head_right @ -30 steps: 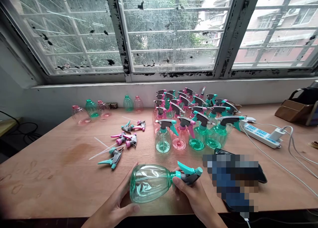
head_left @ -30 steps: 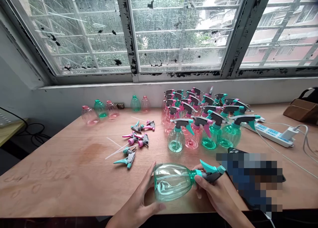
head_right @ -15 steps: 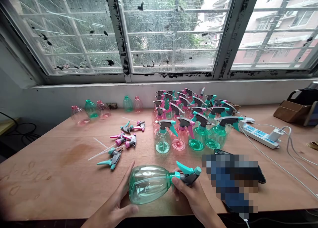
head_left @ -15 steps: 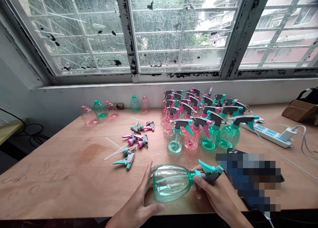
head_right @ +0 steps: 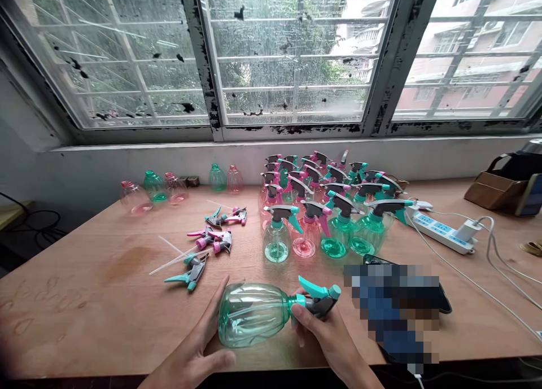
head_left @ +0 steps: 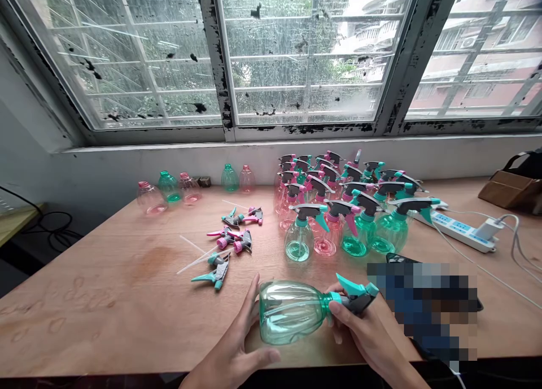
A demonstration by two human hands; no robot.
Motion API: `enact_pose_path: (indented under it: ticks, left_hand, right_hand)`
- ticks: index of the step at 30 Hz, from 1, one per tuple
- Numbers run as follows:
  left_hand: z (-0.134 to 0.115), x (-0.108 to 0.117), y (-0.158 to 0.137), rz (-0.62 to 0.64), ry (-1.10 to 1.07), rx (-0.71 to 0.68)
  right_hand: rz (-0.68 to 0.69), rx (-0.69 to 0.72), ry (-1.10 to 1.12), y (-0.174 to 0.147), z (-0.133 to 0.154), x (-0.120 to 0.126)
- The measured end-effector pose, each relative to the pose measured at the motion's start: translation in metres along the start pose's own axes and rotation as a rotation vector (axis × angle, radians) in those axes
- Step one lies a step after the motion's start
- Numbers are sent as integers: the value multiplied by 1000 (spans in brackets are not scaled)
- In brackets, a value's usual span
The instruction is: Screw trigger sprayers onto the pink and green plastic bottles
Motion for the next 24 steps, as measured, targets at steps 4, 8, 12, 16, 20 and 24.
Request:
enact_pose_path:
  ticks: [4,8,12,16,20,24]
  left_hand:
    - [-1,0,0,0,15,-13]
    - [-2,0,-1,9,118,-19]
    - [-2,0,-1,16,124,0]
    - [-2,2,-1,-8,52,27]
    - [-5,0,-1,0,59,19]
    - [-7,-2,-1,-6,96,9]
  right_hand:
    - [-3,1,-27,0,2,0]
    - [-11,-6,-29,-1,4,-2]
    - [-18,-10,-15,-1,3,-3]
    - [-19,-10,-3,-1,2,-2]
    - [-15,-11,0,0,2,0]
    - [-15,-1,6,0,2,0]
Point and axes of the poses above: each hand's wrist, its own y-axis towards the middle knuckle, its own x-axis out of the back of the hand, z = x × y, the point moved 5 cm from there along y, towards the middle knuckle, and after that the axes turned 1 degree about z, right-handed, at the moved point
